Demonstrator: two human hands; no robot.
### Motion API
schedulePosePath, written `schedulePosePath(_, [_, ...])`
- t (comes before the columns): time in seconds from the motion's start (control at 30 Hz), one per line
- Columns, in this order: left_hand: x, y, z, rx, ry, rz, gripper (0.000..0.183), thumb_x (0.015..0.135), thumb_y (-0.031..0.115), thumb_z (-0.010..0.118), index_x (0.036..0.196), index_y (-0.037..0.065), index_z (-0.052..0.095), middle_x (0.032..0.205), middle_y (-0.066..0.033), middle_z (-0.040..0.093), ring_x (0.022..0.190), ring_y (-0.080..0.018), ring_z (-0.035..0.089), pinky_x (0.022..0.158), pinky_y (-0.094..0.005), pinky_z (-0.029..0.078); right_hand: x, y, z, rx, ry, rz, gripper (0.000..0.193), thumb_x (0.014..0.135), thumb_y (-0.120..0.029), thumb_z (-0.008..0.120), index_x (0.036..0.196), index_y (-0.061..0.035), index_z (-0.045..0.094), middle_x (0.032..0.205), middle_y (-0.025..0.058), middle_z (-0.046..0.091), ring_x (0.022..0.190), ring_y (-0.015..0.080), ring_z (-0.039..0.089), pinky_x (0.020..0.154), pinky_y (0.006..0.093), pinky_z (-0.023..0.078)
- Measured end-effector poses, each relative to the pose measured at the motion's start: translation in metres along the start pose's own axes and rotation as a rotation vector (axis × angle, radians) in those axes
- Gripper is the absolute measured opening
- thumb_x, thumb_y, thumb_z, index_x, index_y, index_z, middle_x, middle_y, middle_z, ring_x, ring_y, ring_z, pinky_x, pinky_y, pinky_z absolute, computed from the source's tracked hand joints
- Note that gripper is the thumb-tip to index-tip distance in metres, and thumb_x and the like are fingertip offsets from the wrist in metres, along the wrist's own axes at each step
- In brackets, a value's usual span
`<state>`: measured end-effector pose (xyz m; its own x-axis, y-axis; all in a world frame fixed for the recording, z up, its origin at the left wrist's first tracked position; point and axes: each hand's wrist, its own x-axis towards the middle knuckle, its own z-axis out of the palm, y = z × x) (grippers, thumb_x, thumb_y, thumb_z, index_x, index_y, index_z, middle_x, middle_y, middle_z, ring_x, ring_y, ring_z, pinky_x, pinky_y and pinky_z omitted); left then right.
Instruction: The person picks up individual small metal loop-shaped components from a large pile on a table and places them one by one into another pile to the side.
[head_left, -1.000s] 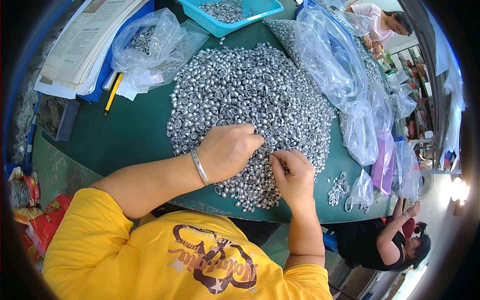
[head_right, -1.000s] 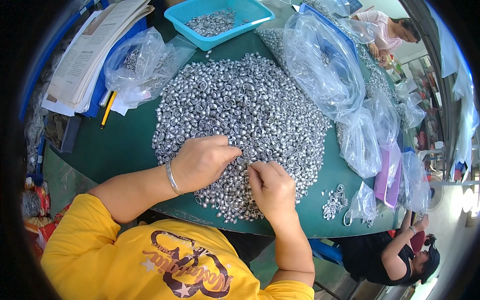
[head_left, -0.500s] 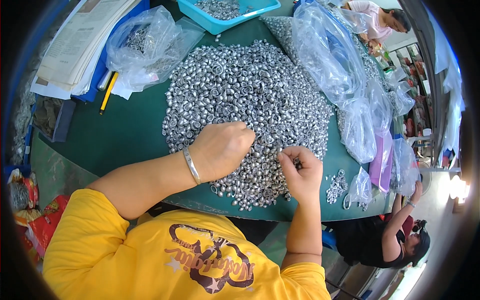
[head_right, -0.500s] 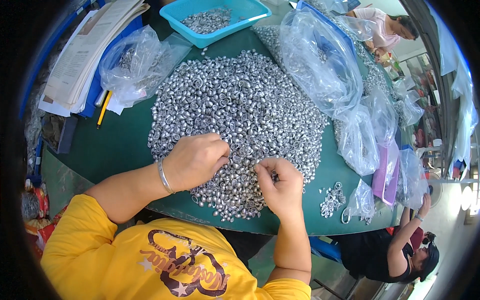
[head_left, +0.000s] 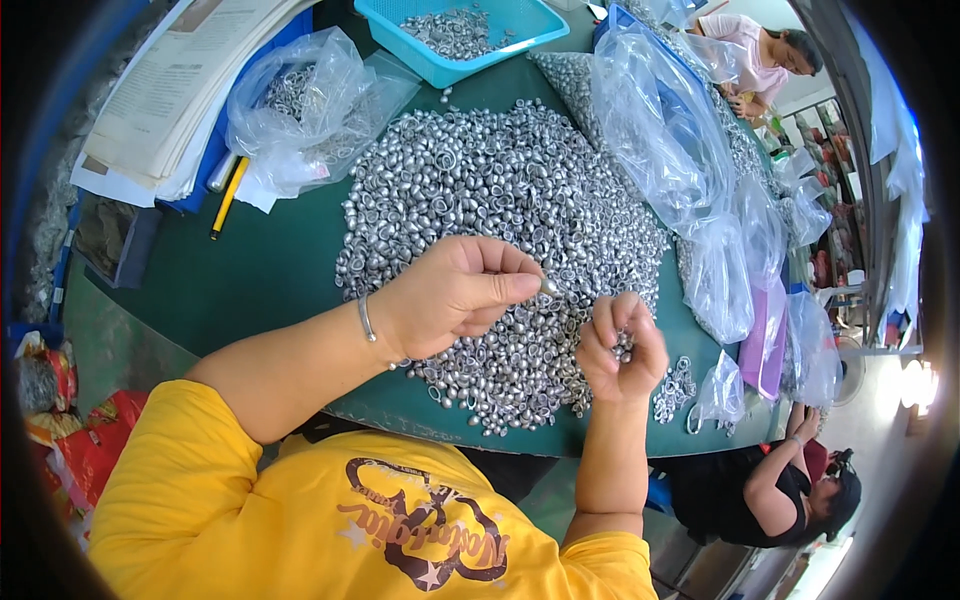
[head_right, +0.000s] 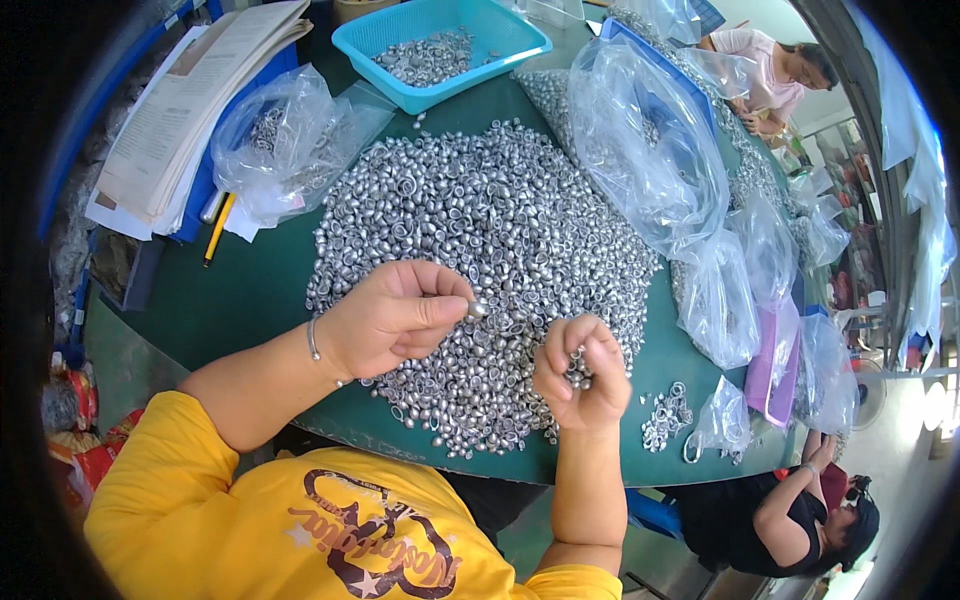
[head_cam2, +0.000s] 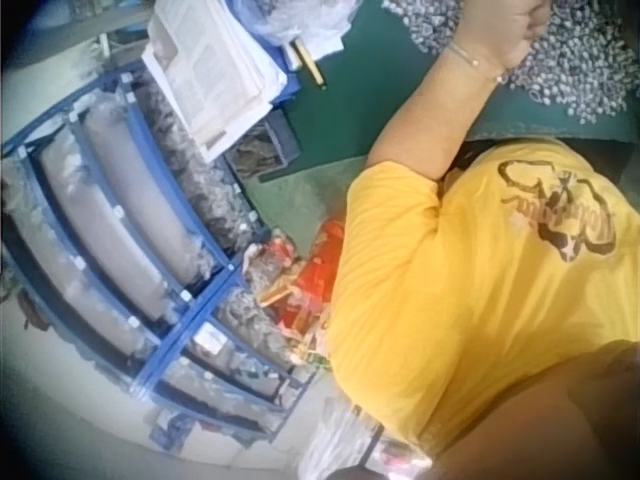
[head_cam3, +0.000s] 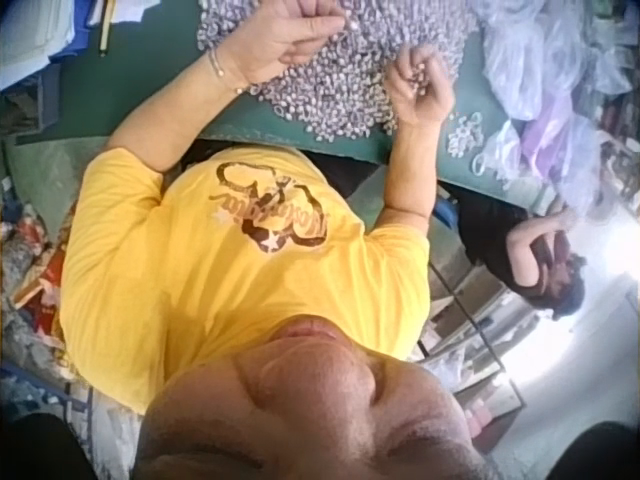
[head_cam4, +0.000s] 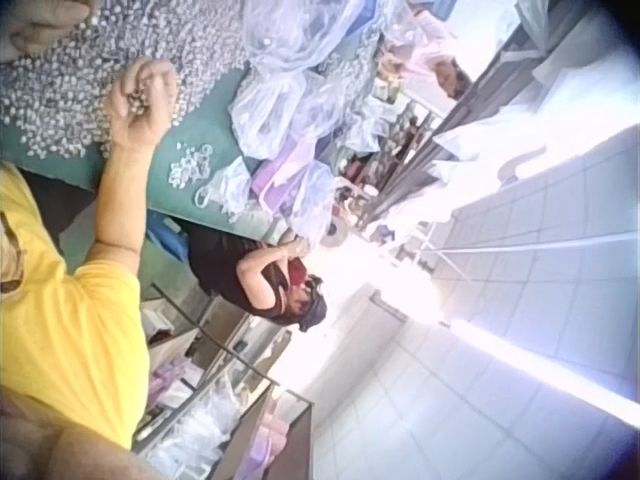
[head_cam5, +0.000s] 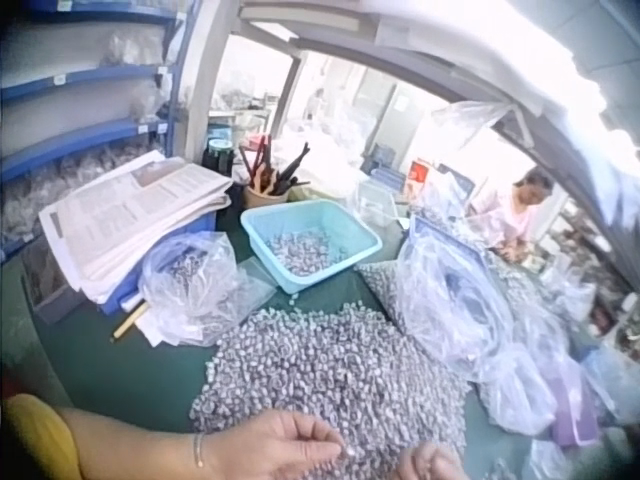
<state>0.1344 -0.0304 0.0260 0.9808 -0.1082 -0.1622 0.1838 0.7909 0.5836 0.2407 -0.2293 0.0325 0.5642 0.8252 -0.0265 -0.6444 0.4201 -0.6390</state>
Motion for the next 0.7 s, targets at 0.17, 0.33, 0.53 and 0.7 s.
schedulePosePath(0.17, [0.003, 0.002, -0.006, -0.108, -0.083, 0.028, 0.01, 0.087, 0.008, 0.05, 0.093, 0.005, 0.056, 0.058, 0.0043, 0.04, 0.046, -0.0027, 0.031, 0.04, -0.0161, 0.024, 0.017, -0.005, 0.026, -0.87, 0.3, -0.015, 0.01, 0.081, -0.005, 0.06, 0.085, 0.0031, 0.06, 0.057, -0.0007, 0.05, 0.047, 0.0034, 0.04, 0.041, 0.0176, 0.029])
schedulePosePath(0.33, [0.003, 0.011, -0.007, -0.237, -0.122, 0.053, 0.012, 0.086, 0.01, 0.05, 0.093, 0.003, 0.056, 0.077, -0.0034, 0.05, 0.053, -0.0029, 0.038, 0.039, -0.0136, 0.027, 0.023, -0.005, 0.035, -1.586, 0.088, -0.148, 0.009, 0.072, -0.001, 0.063, 0.081, -0.0011, 0.063, 0.068, 0.0083, 0.061, 0.057, 0.0148, 0.056, 0.053, 0.0257, 0.044])
schedulePosePath(0.53, [0.007, 0.012, -0.015, -0.148, -0.061, 0.136, 0.006, 0.082, 0.007, 0.051, 0.087, 0.005, 0.055, 0.088, -0.0091, 0.055, 0.054, -0.0027, 0.04, 0.038, -0.012, 0.029, 0.015, 0.021, 0.029, -2.005, -0.122, -0.273, 0.003, 0.073, -0.012, 0.062, 0.074, -0.0092, 0.061, 0.065, 0.0069, 0.055, 0.058, 0.0273, 0.057, 0.051, 0.036, 0.046])
schedulePosePath(0.7, [0.007, 0.008, -0.011, 0.579, 0.058, 0.247, 0.004, 0.076, 0.005, 0.058, 0.079, 0.004, 0.059, 0.074, -0.0025, 0.053, 0.054, -0.0057, 0.043, 0.043, -0.0178, 0.034, 0.018, 0.016, 0.022, -1.457, 0.041, -0.23, 0.003, 0.073, -0.004, 0.063, 0.076, -0.0024, 0.062, 0.068, 0.0082, 0.059, 0.055, 0.0178, 0.056, 0.051, 0.0276, 0.045])
